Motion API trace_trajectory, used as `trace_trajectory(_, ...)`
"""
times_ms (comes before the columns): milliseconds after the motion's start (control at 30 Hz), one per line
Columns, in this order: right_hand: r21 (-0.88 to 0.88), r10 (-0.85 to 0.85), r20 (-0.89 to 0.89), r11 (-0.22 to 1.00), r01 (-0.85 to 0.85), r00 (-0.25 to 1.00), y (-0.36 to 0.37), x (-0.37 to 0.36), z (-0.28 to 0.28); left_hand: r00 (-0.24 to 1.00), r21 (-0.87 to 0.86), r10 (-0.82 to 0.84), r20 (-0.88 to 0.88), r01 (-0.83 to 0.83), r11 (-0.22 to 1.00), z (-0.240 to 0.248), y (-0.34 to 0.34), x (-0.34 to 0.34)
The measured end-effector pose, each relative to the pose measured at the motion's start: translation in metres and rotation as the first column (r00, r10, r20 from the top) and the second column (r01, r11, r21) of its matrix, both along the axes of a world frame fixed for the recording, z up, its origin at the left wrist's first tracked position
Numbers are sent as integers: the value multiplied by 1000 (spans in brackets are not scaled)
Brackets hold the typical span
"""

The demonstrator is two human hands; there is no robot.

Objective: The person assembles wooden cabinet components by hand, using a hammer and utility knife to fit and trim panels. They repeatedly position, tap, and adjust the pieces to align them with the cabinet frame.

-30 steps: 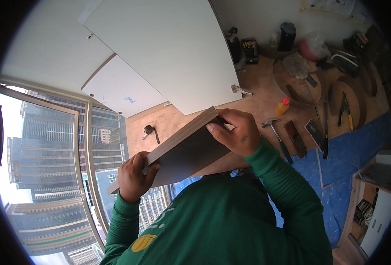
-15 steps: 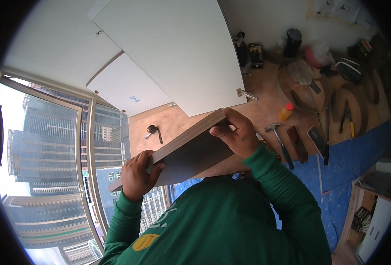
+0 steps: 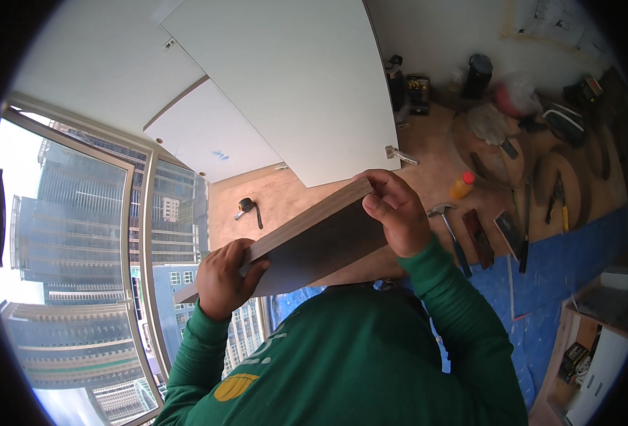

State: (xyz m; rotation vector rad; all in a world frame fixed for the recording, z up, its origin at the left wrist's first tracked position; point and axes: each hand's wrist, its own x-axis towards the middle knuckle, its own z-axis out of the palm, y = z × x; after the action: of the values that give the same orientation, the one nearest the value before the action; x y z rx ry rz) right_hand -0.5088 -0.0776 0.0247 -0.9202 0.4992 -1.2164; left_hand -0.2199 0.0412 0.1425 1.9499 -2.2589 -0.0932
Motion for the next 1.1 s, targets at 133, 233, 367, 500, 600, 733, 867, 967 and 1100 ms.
trace_trajectory(133, 51, 15, 1, 999, -15, 1000, -2, 1, 12, 1000, -8, -5, -22, 5, 1000, -1, 2, -1)
trace_trajectory(233, 54, -86, -148, 994, 94, 985, 3, 7, 24, 1000, -27, 11, -19, -11, 1000, -4, 7, 2)
trace_trajectory(367, 62, -78, -160, 994, 89, 984, 8, 19, 32, 999, 2, 45, -22, -45, 999, -7, 14, 7)
trace_trajectory(500, 0, -145, -228, 989, 149, 963, 7, 22, 31, 999, -12, 37, -39, -37, 999, -8, 14, 8)
trace_trajectory(600, -9, -184, -306, 982, 191, 934, 7, 17, 32, 995, 6, -6, -97, 6, 1000, -3, 16, 9)
trace_trajectory(733, -51, -86, -266, 996, 76, 960, 18, 2, 33, 982, 158, -47, -182, 76, 985, 8, 17, 12)
trace_trajectory(867, 3, -330, -202, 941, 338, 922, 32, -16, 8, 975, 350, -76, -207, 147, 925, 12, 5, 9)
trace_trajectory(967, 35, -338, -312, 930, 366, 888, 28, -43, -24, 966, 373, -118, -228, 199, 906, 11, -4, 1)
trace_trajectory(1100, 109, -178, -554, 953, 283, 813, 41, -82, -70, 978, 430, -117, -171, 181, 884, 12, -9, -4)
